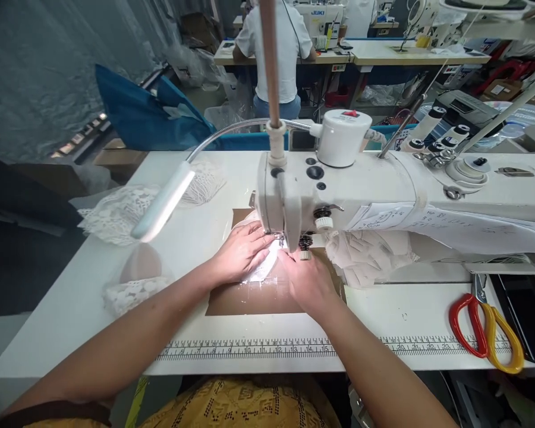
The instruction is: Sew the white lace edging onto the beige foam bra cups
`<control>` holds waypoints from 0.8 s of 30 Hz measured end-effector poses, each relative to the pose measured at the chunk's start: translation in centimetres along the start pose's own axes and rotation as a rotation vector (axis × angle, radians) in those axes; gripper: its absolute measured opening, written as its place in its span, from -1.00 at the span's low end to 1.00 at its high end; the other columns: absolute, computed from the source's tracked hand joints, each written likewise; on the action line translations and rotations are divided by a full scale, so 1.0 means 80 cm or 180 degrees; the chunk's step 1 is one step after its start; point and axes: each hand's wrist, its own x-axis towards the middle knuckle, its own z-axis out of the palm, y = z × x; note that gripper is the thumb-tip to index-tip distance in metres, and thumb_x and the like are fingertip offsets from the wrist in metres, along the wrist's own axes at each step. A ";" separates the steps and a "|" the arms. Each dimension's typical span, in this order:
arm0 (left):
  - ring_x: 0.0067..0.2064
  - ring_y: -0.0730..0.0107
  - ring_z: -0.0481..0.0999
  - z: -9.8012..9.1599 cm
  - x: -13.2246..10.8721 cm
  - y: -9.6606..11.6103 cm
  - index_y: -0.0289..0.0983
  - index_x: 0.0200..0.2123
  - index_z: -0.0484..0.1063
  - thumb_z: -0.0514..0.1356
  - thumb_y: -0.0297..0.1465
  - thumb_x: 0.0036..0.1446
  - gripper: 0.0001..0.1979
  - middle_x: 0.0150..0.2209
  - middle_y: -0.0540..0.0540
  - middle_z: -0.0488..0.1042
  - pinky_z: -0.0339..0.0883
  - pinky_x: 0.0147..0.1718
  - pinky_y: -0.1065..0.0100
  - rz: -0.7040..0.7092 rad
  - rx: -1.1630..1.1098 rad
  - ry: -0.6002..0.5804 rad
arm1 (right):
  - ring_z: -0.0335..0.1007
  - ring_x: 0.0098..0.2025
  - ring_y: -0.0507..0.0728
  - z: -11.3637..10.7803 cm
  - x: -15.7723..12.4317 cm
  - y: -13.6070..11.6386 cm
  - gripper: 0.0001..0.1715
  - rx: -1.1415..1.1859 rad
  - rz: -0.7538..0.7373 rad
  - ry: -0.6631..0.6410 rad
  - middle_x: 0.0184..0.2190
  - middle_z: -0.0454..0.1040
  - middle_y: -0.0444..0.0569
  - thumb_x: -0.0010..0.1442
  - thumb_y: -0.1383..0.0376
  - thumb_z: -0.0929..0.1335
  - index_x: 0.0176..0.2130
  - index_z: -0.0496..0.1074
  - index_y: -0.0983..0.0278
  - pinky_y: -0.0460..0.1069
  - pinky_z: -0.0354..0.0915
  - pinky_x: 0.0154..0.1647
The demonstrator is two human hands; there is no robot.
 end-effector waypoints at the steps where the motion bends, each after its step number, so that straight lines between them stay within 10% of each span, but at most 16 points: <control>1: 0.18 -0.05 0.26 0.001 -0.002 0.002 -0.30 0.16 0.32 -0.02 -0.31 0.31 -0.58 0.18 -0.24 0.34 0.20 0.06 -0.04 -0.0073 0.0047 -0.0034 | 0.35 -0.27 0.10 0.001 0.000 0.000 -0.43 -0.0028 0.0003 0.0013 -0.20 0.48 0.00 0.20 0.51 0.18 0.13 0.38 0.21 -0.04 0.16 -0.39; 9: 0.12 0.01 0.31 -0.043 -0.055 0.018 -0.27 0.12 0.30 0.06 -0.28 0.26 -0.61 0.15 -0.21 0.35 0.27 -0.02 0.06 -0.0831 0.0104 -0.0220 | 0.41 -0.34 0.13 0.011 -0.005 0.006 -0.43 -0.0336 0.0020 0.0245 -0.19 0.52 0.04 0.18 0.53 0.17 0.11 0.40 0.28 0.00 0.24 -0.37; 15: 0.08 0.00 0.36 -0.094 -0.183 -0.008 -0.38 -0.01 0.32 -0.04 -0.27 0.29 -0.65 0.01 -0.33 0.41 0.27 0.04 0.02 -0.2239 0.0758 0.0703 | 0.44 -0.33 0.21 0.016 -0.015 0.027 -0.50 -0.0299 -0.0167 0.0577 -0.27 0.51 0.08 0.21 0.49 0.15 0.01 0.46 0.24 0.07 0.27 -0.42; 18: -0.07 -0.07 0.43 -0.091 -0.249 -0.022 -0.35 -0.20 0.36 -0.04 -0.26 0.25 -0.70 -0.15 -0.35 0.45 0.35 -0.13 0.00 -0.3092 0.0983 0.0563 | 0.47 -0.22 0.29 0.005 -0.020 0.027 -0.55 0.0023 -0.0261 0.0538 -0.23 0.51 0.09 0.26 0.41 0.15 -0.01 0.47 0.16 0.12 0.33 -0.37; 24: -0.24 0.24 0.45 -0.094 -0.297 0.012 -0.26 -0.20 0.28 -0.10 -0.19 0.31 -0.71 -0.29 -0.10 0.44 0.35 -0.30 0.30 -0.3076 -0.0634 0.1100 | 0.36 0.08 0.27 -0.033 -0.032 0.000 -0.63 0.1577 -0.0281 -0.0036 0.03 0.45 0.04 0.28 0.16 0.25 0.03 0.44 0.12 0.19 0.35 0.02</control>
